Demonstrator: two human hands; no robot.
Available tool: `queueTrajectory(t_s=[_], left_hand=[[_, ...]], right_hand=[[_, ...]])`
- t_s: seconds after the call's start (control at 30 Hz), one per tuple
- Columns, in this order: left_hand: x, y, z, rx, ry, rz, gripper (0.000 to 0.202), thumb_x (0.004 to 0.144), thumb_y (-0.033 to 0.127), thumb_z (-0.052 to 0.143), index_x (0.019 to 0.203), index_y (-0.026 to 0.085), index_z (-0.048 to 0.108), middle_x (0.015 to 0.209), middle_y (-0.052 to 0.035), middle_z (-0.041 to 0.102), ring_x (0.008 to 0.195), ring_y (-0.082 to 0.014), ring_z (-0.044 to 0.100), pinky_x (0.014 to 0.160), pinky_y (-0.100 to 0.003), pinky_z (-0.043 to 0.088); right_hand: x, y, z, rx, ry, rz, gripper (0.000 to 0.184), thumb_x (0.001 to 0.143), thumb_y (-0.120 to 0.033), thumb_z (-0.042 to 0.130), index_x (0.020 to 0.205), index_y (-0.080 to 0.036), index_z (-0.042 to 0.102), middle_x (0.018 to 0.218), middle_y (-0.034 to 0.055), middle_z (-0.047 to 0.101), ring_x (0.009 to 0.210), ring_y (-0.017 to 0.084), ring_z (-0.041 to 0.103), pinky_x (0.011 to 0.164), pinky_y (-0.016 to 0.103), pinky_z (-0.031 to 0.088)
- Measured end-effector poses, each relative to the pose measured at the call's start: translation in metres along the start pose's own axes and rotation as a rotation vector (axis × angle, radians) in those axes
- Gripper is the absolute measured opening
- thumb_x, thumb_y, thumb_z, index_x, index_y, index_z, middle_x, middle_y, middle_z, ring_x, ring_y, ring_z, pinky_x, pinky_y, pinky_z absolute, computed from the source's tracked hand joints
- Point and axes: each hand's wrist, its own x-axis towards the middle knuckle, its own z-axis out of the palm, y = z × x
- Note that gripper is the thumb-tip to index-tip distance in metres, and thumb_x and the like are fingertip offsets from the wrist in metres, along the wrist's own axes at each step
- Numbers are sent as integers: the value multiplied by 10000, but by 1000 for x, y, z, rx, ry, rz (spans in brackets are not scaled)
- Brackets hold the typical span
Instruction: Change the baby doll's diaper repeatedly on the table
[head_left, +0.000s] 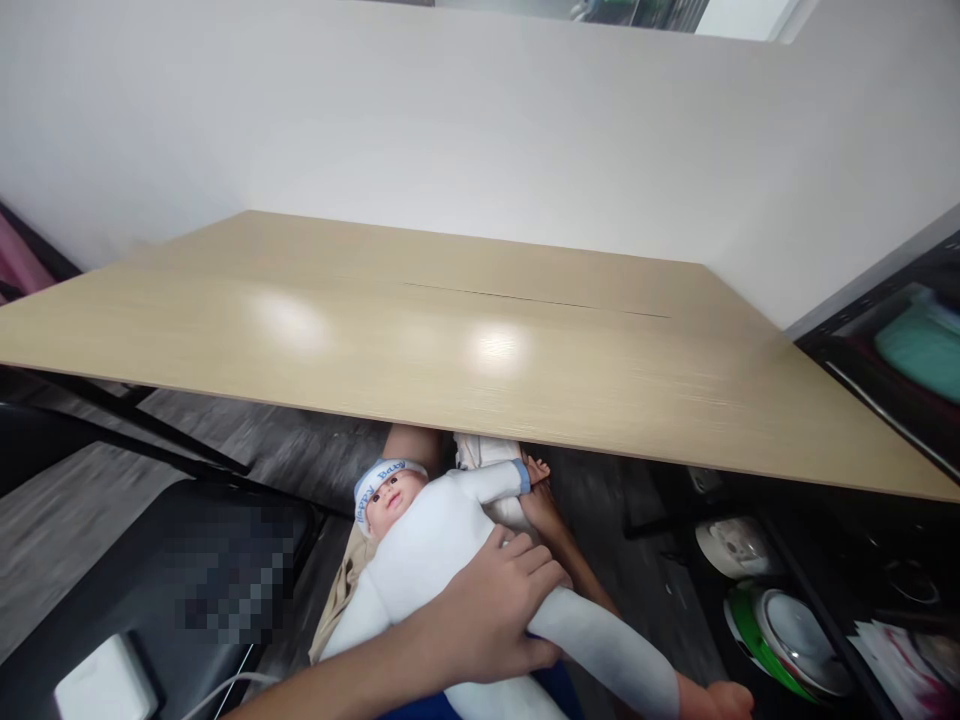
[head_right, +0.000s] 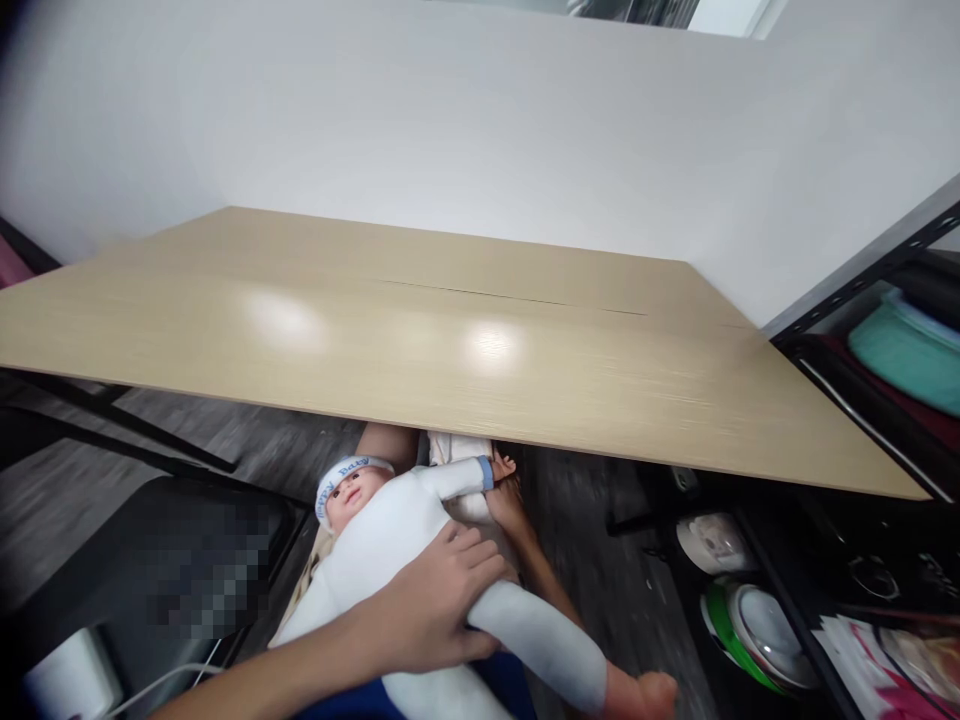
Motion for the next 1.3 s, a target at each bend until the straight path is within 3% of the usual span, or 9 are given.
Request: queueTrajectory(t_s=[0.17,0.4,0.5,0.6,0.77,0.93,1.13,1.23,1.3], left_hand=[[0,1,-4,7,-17,-8,499,913,542,852,1237,235,628,1260,-37,736,1153,-282,656,1029,-452,442],[-1,3,-9,16,-45,-5,504,917,544,841,1254,234,630,1276,-44,735,1172,-287,657,1048,-456,462],[-1,1,-8,13,-33,2,501,916,551,831,1260,244,636,1284,-48,740,1183,-295,658,1054,-470,466],[-2,0,-6,-11,-8,13,511,919,548,822,1295,256,637,1301,-58,744,1202,-308,660,1063,-469,461],[-5,-3,-2,-17,29,66,540,943,529,819,1374,256,641,1317,-70,733,1254,-308,646,1166,-486,420],[-15,-2,-1,-45,55,102,528,1004,547,770,1459,306,653,1372,-80,715,1318,-310,621,1222,-488,413],[-52,9,-23,-395,132,97,479,1106,602,628,1451,274,685,1500,-106,723,1459,-274,614,1384,-461,299],[-96,11,-30,-579,215,1,501,1099,704,552,1191,267,778,1233,-136,791,1197,-293,733,1181,-486,536],[-131,7,-23,-609,443,-108,515,1108,715,496,1083,268,751,1021,-126,751,993,-289,734,947,-478,623]], right_hand=[[2,-3,-3,22,-39,111,635,1000,-398,445,1584,-239,636,1587,120,695,1563,330,546,1321,515,414],[-43,-9,-42,-8,73,284,748,1032,-615,446,1633,-183,556,1606,224,640,1552,426,541,1287,663,403],[-58,-29,-67,-60,217,186,865,1016,-649,551,1709,-145,430,1685,249,547,1588,430,486,1304,651,385],[-64,-61,-87,-162,325,-47,761,1028,-563,642,1671,-189,483,1631,221,600,1518,410,547,1274,629,423],[-44,-111,-90,-276,71,-330,546,1018,-332,683,1554,-237,636,1588,161,653,1481,373,572,1233,563,456],[-10,-152,-73,-409,-318,-391,555,930,-122,701,1476,-220,680,1406,135,755,1293,330,671,1130,485,482],[-6,-199,-76,-486,-396,-540,284,972,-92,719,1233,-201,691,1203,95,765,1080,296,678,970,419,471],[-13,-216,-88,-500,-328,-618,249,1006,-117,703,1238,-203,683,1181,88,761,1036,299,662,925,419,465],[-20,-224,-98,-472,-280,-650,272,1021,-145,704,1284,-207,680,1166,84,763,1018,301,660,910,421,469]])
